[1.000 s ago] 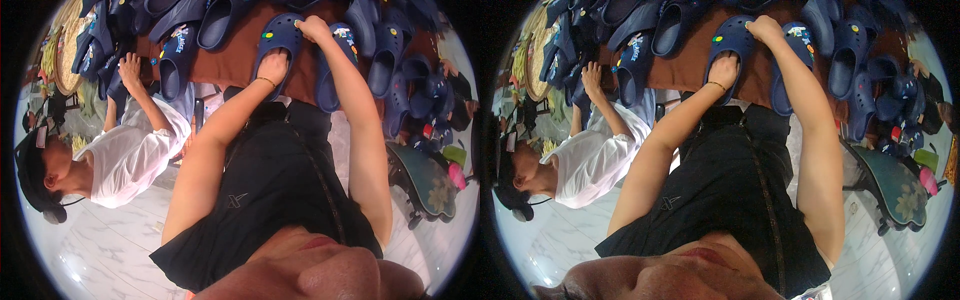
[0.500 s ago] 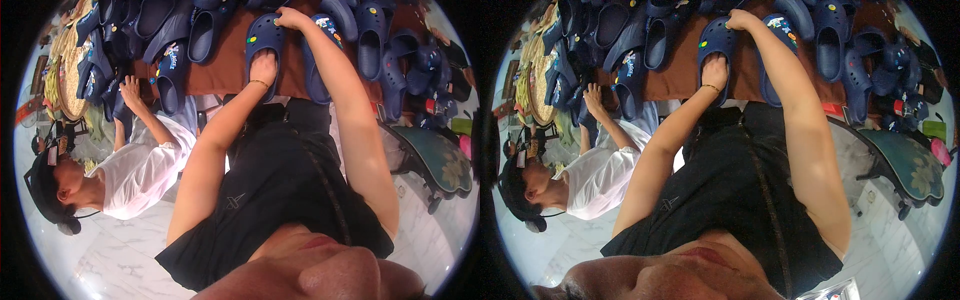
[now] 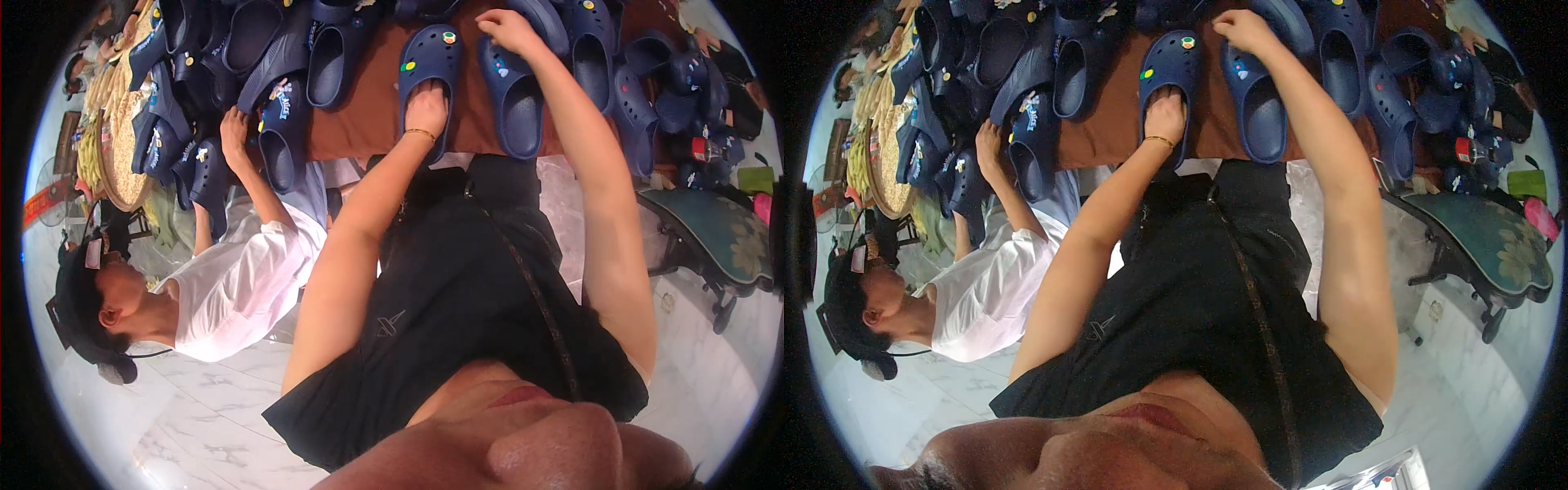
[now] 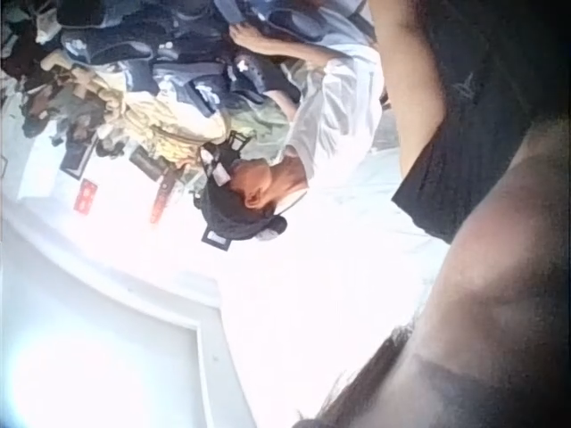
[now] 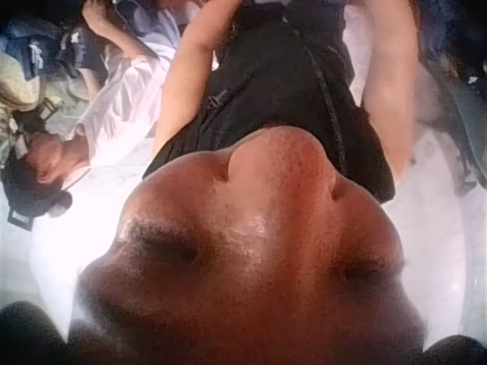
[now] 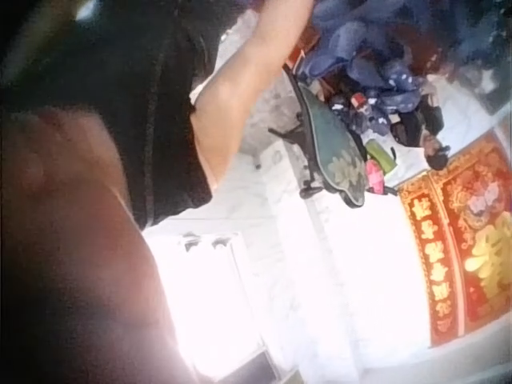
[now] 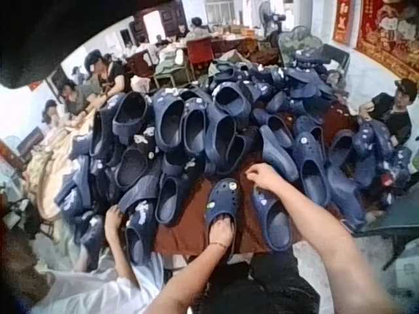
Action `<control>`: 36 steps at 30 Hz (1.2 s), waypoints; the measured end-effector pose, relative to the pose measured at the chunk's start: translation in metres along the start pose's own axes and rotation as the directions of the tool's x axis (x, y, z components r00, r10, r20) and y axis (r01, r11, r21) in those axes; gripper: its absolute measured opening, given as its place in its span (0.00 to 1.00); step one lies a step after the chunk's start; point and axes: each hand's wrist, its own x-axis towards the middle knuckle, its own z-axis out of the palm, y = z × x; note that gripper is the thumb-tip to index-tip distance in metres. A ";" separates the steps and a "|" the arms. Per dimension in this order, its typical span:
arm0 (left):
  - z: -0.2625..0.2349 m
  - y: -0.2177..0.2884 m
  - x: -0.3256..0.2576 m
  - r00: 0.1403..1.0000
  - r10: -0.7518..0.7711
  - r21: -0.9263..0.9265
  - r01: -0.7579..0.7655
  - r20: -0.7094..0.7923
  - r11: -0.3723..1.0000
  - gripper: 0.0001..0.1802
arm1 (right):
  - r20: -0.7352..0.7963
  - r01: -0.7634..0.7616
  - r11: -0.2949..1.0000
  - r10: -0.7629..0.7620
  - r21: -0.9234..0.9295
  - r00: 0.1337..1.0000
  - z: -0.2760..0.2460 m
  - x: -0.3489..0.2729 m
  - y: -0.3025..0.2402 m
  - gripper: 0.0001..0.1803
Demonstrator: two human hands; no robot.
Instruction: Attaching decorative charms and pins into the holes of foam clogs.
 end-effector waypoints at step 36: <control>0.001 -0.010 -0.006 0.995 0.072 -0.100 -0.065 0.068 0.993 0.10 | 0.242 0.084 0.941 -0.002 -0.328 0.970 0.069 0.031 -0.059 0.13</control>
